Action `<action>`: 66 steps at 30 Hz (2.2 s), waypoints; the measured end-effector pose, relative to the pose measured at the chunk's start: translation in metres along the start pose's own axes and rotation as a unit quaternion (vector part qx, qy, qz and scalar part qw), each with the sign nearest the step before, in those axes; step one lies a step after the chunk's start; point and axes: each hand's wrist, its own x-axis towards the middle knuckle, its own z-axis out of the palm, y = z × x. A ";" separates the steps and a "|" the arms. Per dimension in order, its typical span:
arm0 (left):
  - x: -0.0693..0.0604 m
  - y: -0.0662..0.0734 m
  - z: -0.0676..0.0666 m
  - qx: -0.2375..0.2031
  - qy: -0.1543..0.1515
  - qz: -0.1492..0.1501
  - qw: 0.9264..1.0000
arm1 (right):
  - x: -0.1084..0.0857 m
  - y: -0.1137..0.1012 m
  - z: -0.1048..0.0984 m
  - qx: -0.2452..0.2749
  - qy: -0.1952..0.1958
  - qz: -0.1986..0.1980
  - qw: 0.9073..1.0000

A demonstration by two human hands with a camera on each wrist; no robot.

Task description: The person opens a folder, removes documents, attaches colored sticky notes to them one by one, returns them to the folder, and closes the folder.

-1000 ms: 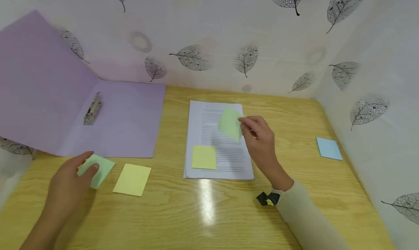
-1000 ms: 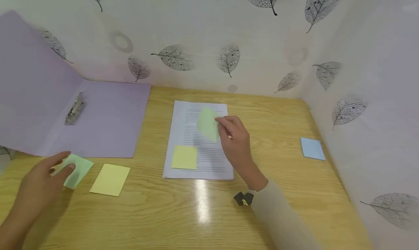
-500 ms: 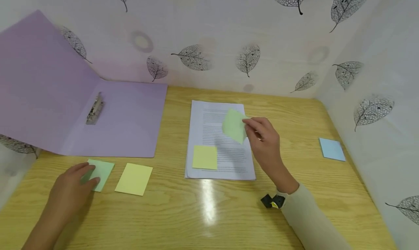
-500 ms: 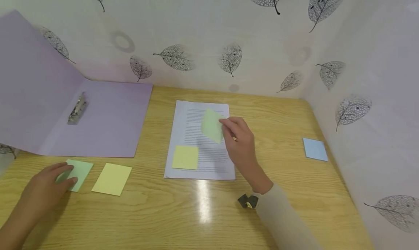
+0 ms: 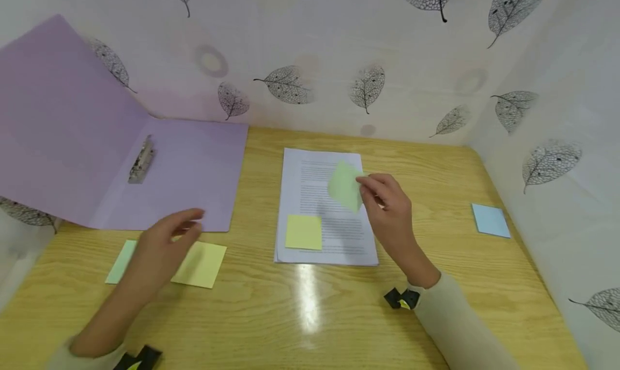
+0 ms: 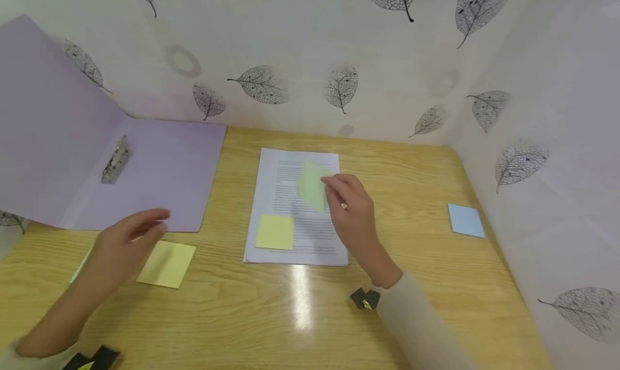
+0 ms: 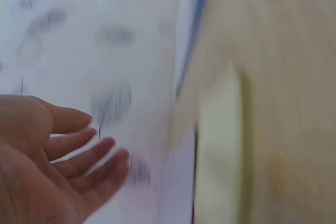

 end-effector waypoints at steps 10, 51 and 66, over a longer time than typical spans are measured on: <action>0.088 0.097 0.095 -0.373 -0.166 0.002 0.913 | -0.011 -0.012 0.015 -0.025 -0.033 -0.061 0.997; 0.146 0.099 0.144 -0.363 -0.151 -0.029 0.919 | 0.026 0.026 -0.012 -0.066 -0.193 0.167 0.965; 0.187 0.093 0.164 -0.056 -0.164 0.010 0.985 | 0.044 0.083 0.005 -0.045 -0.300 0.321 0.897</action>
